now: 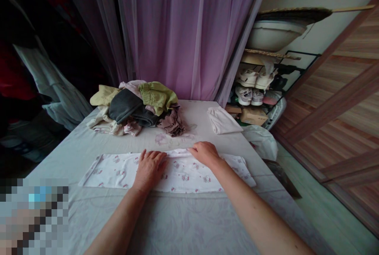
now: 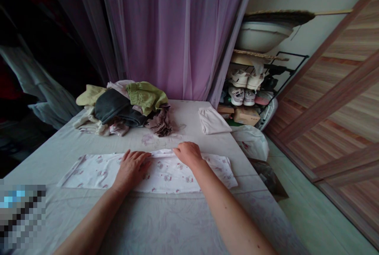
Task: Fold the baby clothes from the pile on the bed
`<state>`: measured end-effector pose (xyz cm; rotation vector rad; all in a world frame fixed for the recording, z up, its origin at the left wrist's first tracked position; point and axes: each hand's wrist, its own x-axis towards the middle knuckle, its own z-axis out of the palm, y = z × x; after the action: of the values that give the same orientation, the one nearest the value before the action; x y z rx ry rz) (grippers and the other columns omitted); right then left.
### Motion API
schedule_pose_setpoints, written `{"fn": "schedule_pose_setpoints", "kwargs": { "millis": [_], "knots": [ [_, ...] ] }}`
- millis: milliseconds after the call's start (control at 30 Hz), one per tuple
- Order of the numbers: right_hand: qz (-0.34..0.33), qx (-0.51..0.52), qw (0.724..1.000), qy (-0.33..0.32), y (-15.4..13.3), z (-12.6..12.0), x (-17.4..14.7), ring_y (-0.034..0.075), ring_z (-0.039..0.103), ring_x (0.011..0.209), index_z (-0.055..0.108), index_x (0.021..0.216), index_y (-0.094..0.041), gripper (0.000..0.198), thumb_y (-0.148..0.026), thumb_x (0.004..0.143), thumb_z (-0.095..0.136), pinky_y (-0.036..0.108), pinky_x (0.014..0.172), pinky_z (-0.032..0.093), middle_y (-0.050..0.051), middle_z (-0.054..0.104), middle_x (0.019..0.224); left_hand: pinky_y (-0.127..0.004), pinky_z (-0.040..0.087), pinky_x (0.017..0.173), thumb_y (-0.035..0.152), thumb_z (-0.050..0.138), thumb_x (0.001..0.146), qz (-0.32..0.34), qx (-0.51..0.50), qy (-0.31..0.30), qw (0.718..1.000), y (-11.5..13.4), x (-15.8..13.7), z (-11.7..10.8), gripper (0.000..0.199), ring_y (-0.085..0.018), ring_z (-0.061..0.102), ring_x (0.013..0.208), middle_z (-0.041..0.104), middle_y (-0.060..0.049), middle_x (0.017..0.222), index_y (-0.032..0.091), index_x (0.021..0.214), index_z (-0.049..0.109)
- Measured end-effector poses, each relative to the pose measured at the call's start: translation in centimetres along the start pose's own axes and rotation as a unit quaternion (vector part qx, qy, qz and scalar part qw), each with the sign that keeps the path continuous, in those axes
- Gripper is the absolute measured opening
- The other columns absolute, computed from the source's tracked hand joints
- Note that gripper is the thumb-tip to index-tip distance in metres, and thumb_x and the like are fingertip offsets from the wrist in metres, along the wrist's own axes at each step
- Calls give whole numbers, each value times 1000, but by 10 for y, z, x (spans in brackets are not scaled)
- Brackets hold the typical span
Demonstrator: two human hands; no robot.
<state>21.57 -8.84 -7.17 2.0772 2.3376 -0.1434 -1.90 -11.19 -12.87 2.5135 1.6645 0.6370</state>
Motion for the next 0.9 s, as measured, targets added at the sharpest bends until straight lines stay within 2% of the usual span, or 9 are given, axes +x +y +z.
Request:
{"fn": "schedule_pose_setpoints", "kwargs": {
  "millis": [67,133,300,400,533,667,733,800,900],
  "knots": [
    [11,-7,1000,-14,-4,-5,8,21,68,94,73,99,-24,28,-43,87,56,28,77,46,7,76,98,-56,30,110,28,55,91,4,-1,3,1000,0,-1,-1,27,-27,62,106,72,-7,109,26,114,68],
    [-2,-11,1000,-29,-7,-9,14,22,68,97,71,108,-26,30,-36,81,63,28,78,46,5,75,102,-56,30,110,28,55,90,4,-5,0,1000,0,-1,-1,25,-27,62,105,72,-6,108,26,112,69],
    [-12,-18,999,-34,-8,-11,25,24,68,99,76,91,-25,22,-19,81,57,29,80,46,7,76,100,-58,27,111,27,55,91,4,-17,-3,1000,1,-1,0,22,-26,62,106,71,-6,110,25,108,69],
    [16,4,1000,-2,-6,-4,32,23,67,98,75,95,-24,27,-18,86,50,30,81,45,9,75,102,-60,27,110,30,53,93,3,-19,0,1000,0,-1,3,21,-27,61,108,71,-6,111,24,107,68],
    [36,60,997,12,0,14,38,22,67,96,72,98,-21,27,-16,87,48,29,79,45,10,74,104,-60,26,110,32,52,93,1,-13,7,1000,0,-2,5,21,-27,61,108,70,-7,111,24,106,67],
    [17,123,992,-5,15,23,42,17,66,89,71,102,-21,26,-22,90,48,24,75,45,4,74,100,-60,27,111,33,54,92,-7,-9,10,1000,0,-2,6,24,-28,58,114,69,-8,116,23,111,65],
    [10,147,989,-17,25,24,42,16,65,83,72,98,-20,27,-27,92,46,22,71,46,3,74,94,-60,27,111,34,52,93,-9,-10,11,1000,0,-2,5,27,-28,58,115,68,-9,118,23,115,64],
    [4,201,979,-28,34,26,41,16,64,78,73,92,-18,30,-33,92,46,22,69,46,3,74,88,-60,27,111,34,51,94,-8,-9,11,1000,0,-2,5,29,-28,57,116,68,-9,119,24,118,63],
    [4,320,946,-41,45,30,39,16,64,78,74,91,-17,27,-36,87,55,22,70,48,3,74,87,-60,27,111,34,51,94,-4,-5,9,1000,0,-2,5,28,-29,57,117,67,-8,121,24,116,65]
  ]
}}
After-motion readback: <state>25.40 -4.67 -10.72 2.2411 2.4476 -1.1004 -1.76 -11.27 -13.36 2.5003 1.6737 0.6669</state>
